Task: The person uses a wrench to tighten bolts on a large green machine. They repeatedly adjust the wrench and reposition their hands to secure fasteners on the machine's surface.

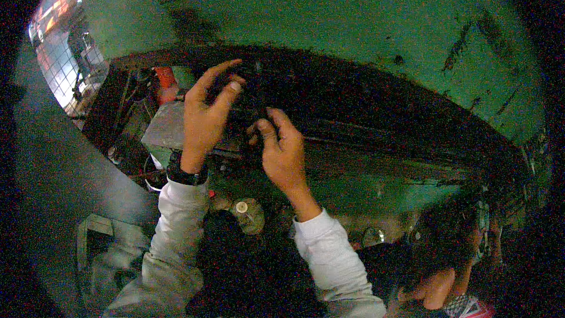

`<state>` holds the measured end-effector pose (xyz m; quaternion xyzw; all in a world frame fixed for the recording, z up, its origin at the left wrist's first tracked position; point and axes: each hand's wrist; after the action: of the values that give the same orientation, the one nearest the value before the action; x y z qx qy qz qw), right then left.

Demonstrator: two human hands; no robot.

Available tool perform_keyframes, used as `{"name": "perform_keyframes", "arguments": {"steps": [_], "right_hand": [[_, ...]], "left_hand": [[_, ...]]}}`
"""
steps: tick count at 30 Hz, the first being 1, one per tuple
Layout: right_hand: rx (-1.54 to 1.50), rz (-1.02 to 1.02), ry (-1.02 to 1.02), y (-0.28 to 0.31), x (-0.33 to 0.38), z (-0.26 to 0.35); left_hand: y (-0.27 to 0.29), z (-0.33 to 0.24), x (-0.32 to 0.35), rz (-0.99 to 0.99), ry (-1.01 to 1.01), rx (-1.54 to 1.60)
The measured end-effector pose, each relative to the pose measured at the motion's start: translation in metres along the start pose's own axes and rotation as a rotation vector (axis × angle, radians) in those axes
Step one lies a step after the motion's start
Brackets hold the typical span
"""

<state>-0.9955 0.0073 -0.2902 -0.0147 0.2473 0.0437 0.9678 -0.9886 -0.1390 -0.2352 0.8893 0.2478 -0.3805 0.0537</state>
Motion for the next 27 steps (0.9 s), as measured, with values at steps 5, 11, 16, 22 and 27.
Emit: {"name": "perform_keyframes", "arguments": {"steps": [5, 11, 16, 22, 27], "right_hand": [[0.069, 0.009, -0.007, 0.054, 0.025, 0.012], [0.702, 0.268, 0.257, 0.145, 0.031, 0.023], [0.942, 0.613, -0.433, 0.273, 0.036, 0.006], [1.02, 0.702, -0.887, 0.468, 0.136, -0.243], [1.237, 0.801, -0.753, 0.431, 0.254, -0.397]], "left_hand": [[-0.009, 0.01, -0.002, -0.136, -0.418, -0.303], [-0.032, 0.019, -0.003, -0.266, -0.425, -0.456], [-0.006, 0.054, 0.07, -0.131, 0.114, -0.353], [-0.118, 0.212, 0.358, 1.141, 0.931, -0.469], [-0.1, 0.388, 0.552, 1.129, 1.028, -0.921]]}}
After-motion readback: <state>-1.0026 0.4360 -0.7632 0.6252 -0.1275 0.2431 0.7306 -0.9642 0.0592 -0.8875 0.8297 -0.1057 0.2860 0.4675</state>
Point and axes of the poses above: each hand's wrist, its own x-axis away from the middle knuckle, its own y-axis out of the back of the hand, z = x × y, and after that the axes turned 8 degrees about -z, right-handed
